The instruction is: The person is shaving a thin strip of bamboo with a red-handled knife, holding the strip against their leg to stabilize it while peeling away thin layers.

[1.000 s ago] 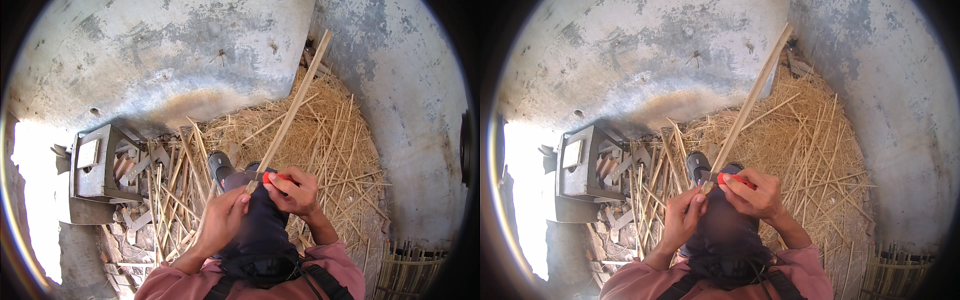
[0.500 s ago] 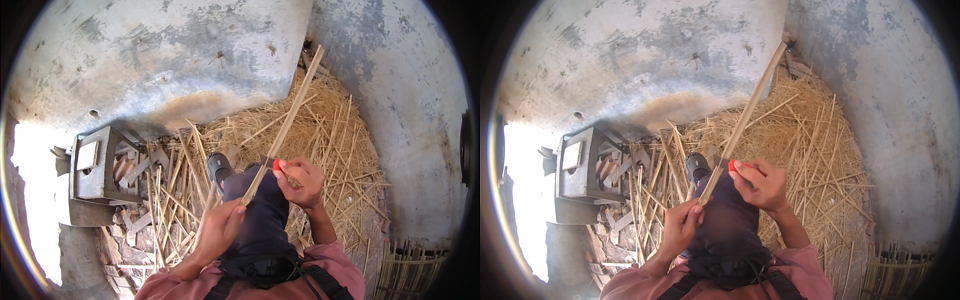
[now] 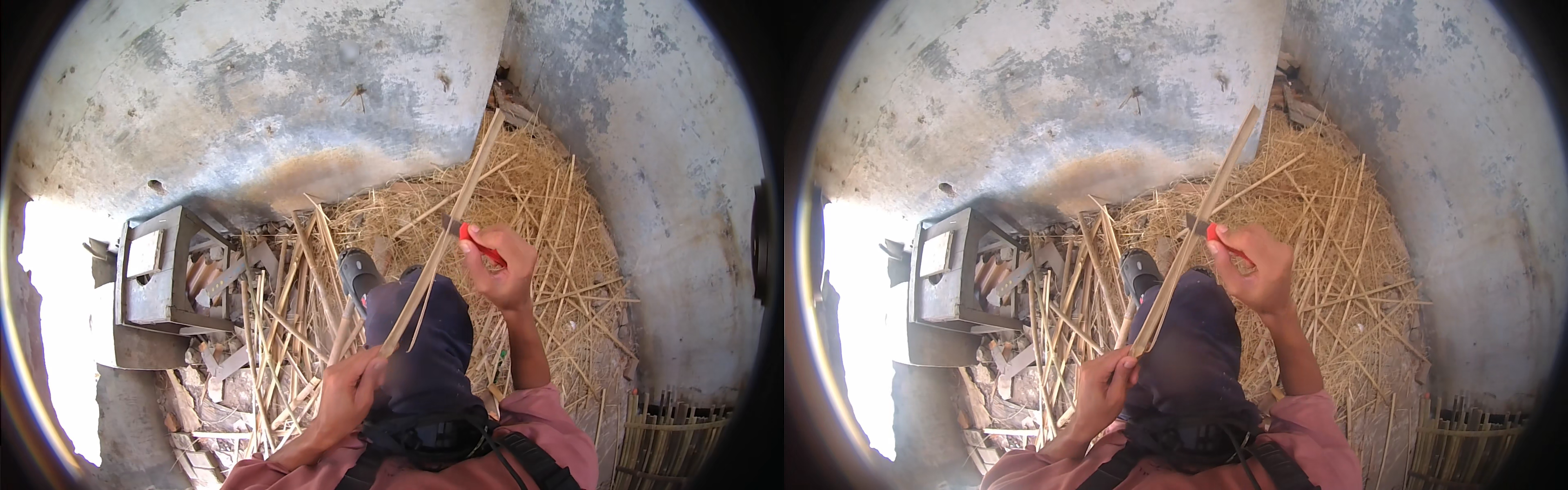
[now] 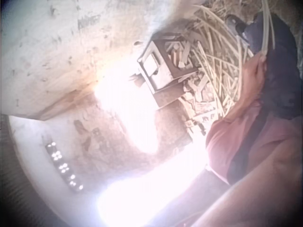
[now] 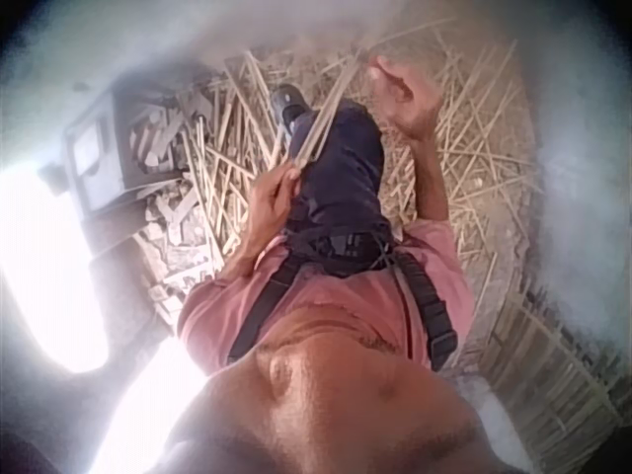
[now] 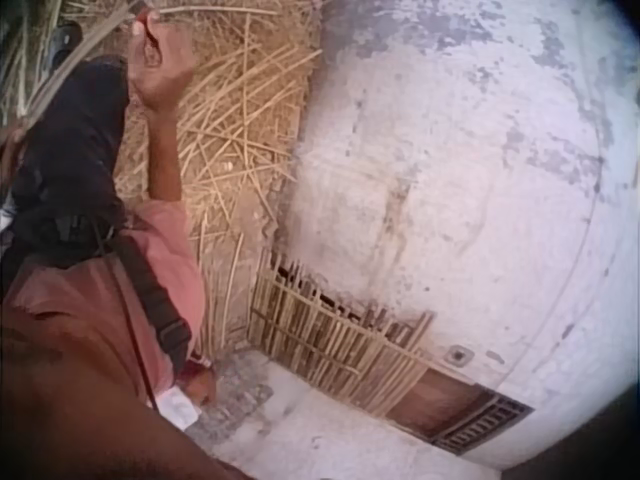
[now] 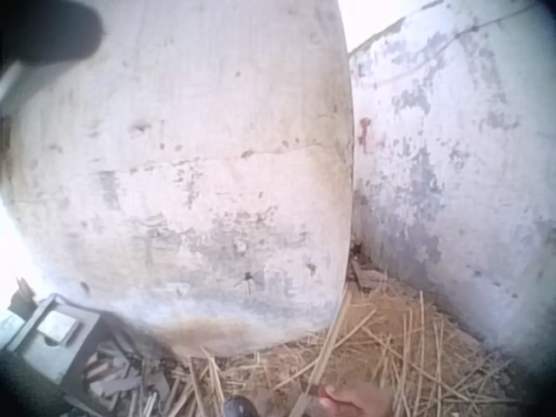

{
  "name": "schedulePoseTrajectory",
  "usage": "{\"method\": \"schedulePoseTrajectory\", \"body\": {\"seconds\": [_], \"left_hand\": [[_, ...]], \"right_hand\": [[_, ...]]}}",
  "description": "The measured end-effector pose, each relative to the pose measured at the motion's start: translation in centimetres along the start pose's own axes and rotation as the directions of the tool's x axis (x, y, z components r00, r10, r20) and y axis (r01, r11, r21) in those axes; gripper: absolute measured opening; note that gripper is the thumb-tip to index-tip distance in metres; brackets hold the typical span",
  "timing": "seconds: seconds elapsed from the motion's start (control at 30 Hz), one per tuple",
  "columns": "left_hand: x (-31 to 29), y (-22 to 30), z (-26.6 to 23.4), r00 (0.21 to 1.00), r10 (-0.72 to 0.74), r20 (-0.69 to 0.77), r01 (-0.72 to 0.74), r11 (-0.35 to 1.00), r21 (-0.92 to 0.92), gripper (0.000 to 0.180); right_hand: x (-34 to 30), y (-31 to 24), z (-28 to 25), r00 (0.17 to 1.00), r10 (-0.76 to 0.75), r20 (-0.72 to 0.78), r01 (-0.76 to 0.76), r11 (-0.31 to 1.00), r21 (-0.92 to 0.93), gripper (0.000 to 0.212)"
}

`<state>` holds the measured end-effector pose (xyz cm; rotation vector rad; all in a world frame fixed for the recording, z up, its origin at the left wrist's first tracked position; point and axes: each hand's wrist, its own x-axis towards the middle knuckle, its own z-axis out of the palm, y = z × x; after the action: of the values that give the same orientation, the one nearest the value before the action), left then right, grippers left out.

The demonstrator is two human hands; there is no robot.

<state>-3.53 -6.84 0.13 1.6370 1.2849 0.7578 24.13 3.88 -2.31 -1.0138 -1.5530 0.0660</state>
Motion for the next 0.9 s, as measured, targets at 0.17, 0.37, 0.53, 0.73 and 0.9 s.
{"method": "schedulePoseTrajectory", "body": {"seconds": [0.17, 0.37, 0.53, 0.73, 0.9], "left_hand": [[-1.0, 0.2, -0.1, 0.999, -0.039, -0.004, 0.039, 0.999, -0.008, 0.027], [-2.2, -1.3, -0.2, 0.998, -0.065, 0.014, 0.065, 0.998, -0.027, 0.03], [-3.1, -1.7, -0.5, 0.998, -0.049, 0.034, 0.049, 0.999, -0.01, 0.031], [-3.8, -1.6, -0.6, 0.998, -0.056, 0.029, 0.057, 0.998, -0.031, 0.032], [-4.3, -1.4, -0.7, 0.995, -0.099, 0.03, 0.101, 0.993, -0.059, 0.022]], "right_hand": [[0.4, 1.4, -0.3, 0.998, 0.06, 0.004, -0.06, 0.995, -0.079, 0.016], [0.7, 1.1, 0.3, 0.996, 0.09, -0.007, -0.091, 0.994, -0.067, 0.015], [1.6, 1.1, -0.3, 0.992, 0.125, 0.005, -0.124, 0.987, -0.1, 0.014], [2.5, 1.4, -0.5, 0.997, 0.08, 0.014, -0.077, 0.989, -0.124, 0.014], [2.8, 1.4, -0.7, 0.989, 0.142, 0.036, -0.137, 0.982, -0.129, 0.014]]}}
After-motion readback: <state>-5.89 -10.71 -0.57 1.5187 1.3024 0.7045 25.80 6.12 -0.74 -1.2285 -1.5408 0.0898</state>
